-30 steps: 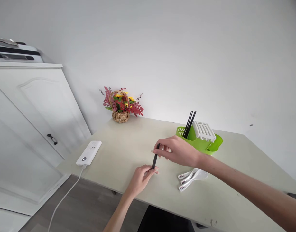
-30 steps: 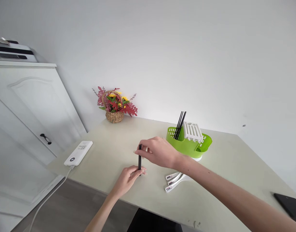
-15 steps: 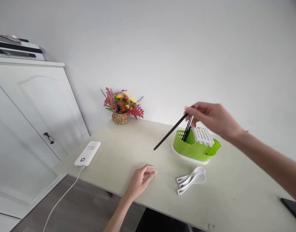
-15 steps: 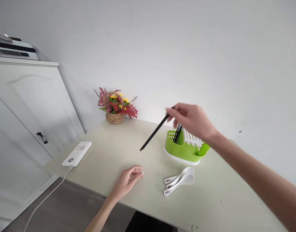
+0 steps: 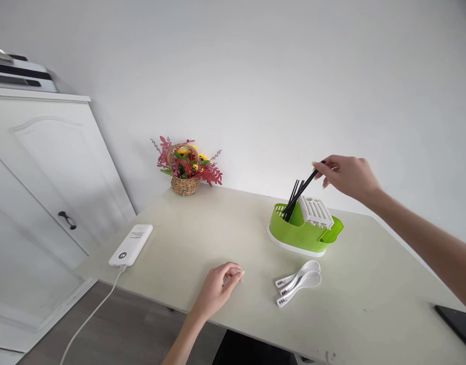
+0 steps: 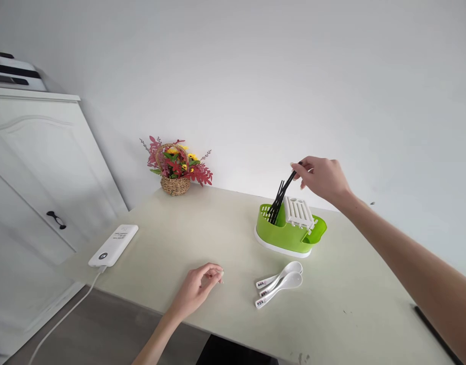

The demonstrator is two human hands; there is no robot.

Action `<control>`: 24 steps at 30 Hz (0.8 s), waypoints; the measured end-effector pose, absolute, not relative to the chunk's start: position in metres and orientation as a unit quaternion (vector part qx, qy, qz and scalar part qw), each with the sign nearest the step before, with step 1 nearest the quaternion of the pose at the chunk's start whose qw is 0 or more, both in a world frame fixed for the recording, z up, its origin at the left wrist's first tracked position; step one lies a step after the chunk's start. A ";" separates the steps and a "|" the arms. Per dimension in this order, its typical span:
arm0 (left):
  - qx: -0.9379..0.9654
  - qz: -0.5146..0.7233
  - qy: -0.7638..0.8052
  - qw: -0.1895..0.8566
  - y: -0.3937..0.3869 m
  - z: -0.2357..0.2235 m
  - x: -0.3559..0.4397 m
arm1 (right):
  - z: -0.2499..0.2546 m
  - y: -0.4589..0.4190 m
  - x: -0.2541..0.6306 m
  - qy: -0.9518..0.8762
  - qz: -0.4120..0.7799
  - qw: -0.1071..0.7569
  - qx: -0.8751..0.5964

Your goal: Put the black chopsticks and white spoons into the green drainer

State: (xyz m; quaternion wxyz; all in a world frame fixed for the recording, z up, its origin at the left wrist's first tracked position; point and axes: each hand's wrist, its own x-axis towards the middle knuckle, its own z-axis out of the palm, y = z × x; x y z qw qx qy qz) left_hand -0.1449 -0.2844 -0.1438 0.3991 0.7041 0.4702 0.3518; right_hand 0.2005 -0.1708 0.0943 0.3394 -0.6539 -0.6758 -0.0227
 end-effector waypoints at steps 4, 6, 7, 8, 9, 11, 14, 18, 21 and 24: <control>0.700 0.346 0.479 0.402 -0.282 -0.145 -0.144 | 0.068 -0.149 0.206 -0.682 0.026 0.293 -0.670; 0.695 0.344 0.485 0.405 -0.281 -0.145 -0.143 | 0.058 -0.138 0.208 -0.689 0.046 0.274 -0.669; 0.693 0.343 0.487 0.407 -0.281 -0.144 -0.143 | 0.054 -0.133 0.209 -0.693 0.054 0.264 -0.669; 0.691 0.340 0.489 0.409 -0.280 -0.144 -0.143 | 0.050 -0.126 0.210 -0.697 0.060 0.254 -0.668; 0.690 0.338 0.491 0.410 -0.280 -0.143 -0.143 | 0.046 -0.120 0.211 -0.704 0.067 0.242 -0.665; 0.688 0.334 0.494 0.413 -0.279 -0.141 -0.143 | 0.040 -0.108 0.212 -0.718 0.085 0.220 -0.655; 0.685 0.332 0.497 0.416 -0.278 -0.140 -0.141 | 0.032 -0.093 0.210 -0.726 0.119 0.192 -0.649; 0.684 0.329 0.502 0.413 -0.278 -0.140 -0.140 | 0.031 -0.085 0.205 -0.699 0.101 0.177 -0.685; 0.686 0.328 0.504 0.409 -0.277 -0.139 -0.140 | 0.038 -0.092 0.203 -0.684 0.037 0.204 -0.699; 0.689 0.323 0.505 0.407 -0.276 -0.138 -0.140 | 0.047 -0.107 0.205 -0.689 -0.001 0.251 -0.680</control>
